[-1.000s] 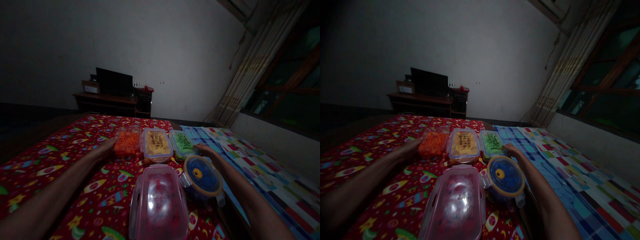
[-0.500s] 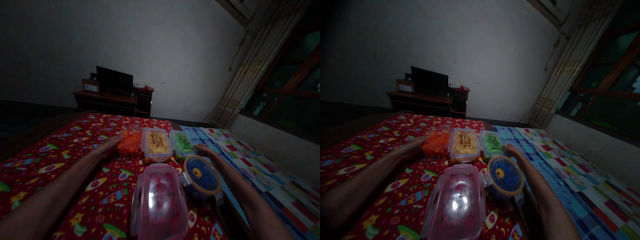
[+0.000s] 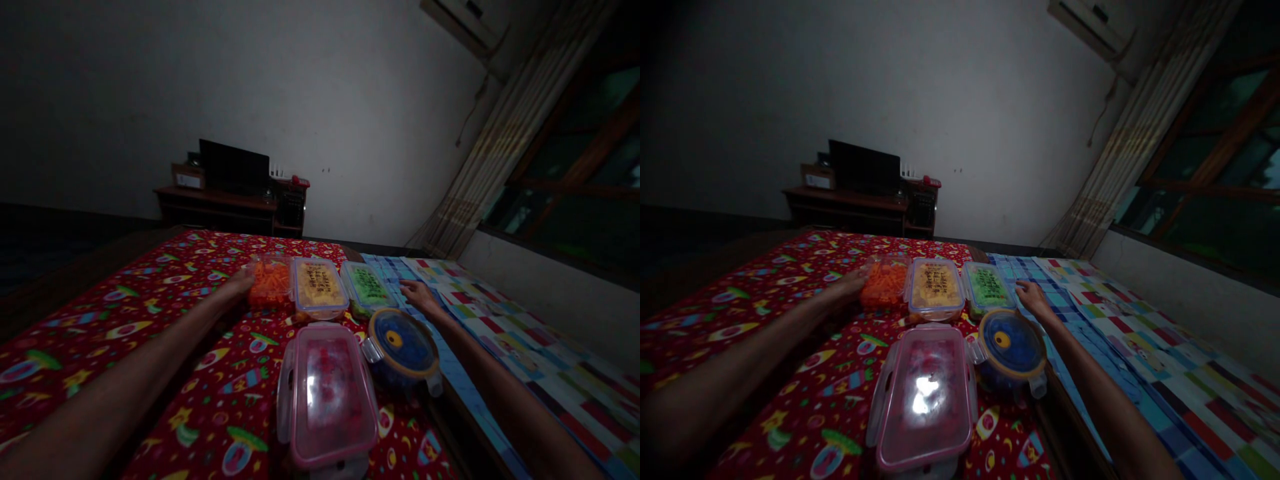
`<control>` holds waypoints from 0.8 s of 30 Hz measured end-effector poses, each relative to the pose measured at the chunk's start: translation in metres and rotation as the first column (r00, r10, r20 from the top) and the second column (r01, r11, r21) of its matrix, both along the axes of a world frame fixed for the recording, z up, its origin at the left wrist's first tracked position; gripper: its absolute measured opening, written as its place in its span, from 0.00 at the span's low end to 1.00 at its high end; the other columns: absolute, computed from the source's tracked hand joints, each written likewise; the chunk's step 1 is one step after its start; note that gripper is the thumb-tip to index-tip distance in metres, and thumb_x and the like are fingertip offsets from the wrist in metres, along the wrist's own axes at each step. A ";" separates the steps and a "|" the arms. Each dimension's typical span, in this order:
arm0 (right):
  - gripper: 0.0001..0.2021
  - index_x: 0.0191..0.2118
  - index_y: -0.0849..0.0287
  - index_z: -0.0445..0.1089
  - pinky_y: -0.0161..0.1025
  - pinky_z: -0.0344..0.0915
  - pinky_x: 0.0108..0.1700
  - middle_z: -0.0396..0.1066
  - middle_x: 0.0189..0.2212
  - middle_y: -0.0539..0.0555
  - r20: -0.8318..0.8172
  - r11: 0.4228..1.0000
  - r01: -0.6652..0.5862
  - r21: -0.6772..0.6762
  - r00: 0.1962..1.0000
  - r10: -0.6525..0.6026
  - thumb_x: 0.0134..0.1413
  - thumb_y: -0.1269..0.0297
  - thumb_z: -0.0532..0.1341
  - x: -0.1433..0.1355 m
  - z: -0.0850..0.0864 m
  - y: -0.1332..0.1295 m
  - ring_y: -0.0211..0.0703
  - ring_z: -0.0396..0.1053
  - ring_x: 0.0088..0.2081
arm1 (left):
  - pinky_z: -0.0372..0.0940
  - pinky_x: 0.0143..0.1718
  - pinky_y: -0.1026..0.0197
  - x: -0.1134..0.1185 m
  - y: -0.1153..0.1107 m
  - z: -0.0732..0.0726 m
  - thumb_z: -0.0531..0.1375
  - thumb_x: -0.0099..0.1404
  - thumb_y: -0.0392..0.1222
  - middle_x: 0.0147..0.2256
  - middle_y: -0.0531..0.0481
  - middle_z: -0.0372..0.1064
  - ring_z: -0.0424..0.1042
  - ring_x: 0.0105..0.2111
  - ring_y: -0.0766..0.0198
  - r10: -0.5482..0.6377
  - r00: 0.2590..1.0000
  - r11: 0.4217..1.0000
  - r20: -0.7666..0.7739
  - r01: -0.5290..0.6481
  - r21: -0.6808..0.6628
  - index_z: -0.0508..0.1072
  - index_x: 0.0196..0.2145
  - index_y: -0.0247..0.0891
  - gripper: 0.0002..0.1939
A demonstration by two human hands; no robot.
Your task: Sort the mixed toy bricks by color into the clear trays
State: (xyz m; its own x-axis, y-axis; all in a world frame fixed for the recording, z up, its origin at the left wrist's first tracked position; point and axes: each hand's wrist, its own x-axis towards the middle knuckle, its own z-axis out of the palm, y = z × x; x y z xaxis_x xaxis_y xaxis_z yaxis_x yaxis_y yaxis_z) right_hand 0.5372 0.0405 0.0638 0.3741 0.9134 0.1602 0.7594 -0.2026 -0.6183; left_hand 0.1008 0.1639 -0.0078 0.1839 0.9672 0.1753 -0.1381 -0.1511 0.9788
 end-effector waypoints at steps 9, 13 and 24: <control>0.18 0.48 0.60 0.74 0.47 0.64 0.54 0.75 0.46 0.59 0.209 0.961 -0.216 0.170 0.961 0.179 0.54 0.64 0.56 -0.025 0.016 -0.056 0.53 0.71 0.49 | 0.32 0.64 0.37 0.017 0.007 0.020 0.51 0.64 0.44 0.64 0.45 0.54 0.42 0.66 0.48 0.401 0.610 0.862 -0.683 0.000 0.506 0.65 0.58 0.42 0.25; 0.18 0.48 0.58 0.75 0.50 0.64 0.55 0.75 0.46 0.57 0.155 0.968 -0.171 0.185 0.978 0.143 0.53 0.62 0.57 -0.027 0.007 -0.078 0.53 0.71 0.49 | 0.37 0.64 0.39 0.032 0.008 0.020 0.51 0.64 0.43 0.57 0.43 0.65 0.55 0.62 0.50 0.245 0.466 0.880 -0.850 0.261 0.397 0.73 0.49 0.42 0.19; 0.26 0.54 0.58 0.69 0.53 0.61 0.58 0.70 0.53 0.61 0.039 0.985 0.021 0.173 0.999 -0.029 0.56 0.48 0.53 -0.002 -0.033 -0.153 0.56 0.67 0.55 | 0.42 0.65 0.47 0.032 -0.027 0.042 0.46 0.67 0.45 0.61 0.41 0.59 0.53 0.63 0.53 0.284 0.565 0.806 -0.775 0.296 0.512 0.65 0.58 0.34 0.25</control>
State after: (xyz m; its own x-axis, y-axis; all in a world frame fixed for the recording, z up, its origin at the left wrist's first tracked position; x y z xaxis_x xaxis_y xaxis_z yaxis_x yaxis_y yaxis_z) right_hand 0.5350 -0.1127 0.0305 0.3861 0.8611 0.3308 0.7812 -0.1145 -0.6136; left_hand 0.1330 0.1371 0.0344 0.5256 0.7409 0.4180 0.6309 -0.6691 0.3928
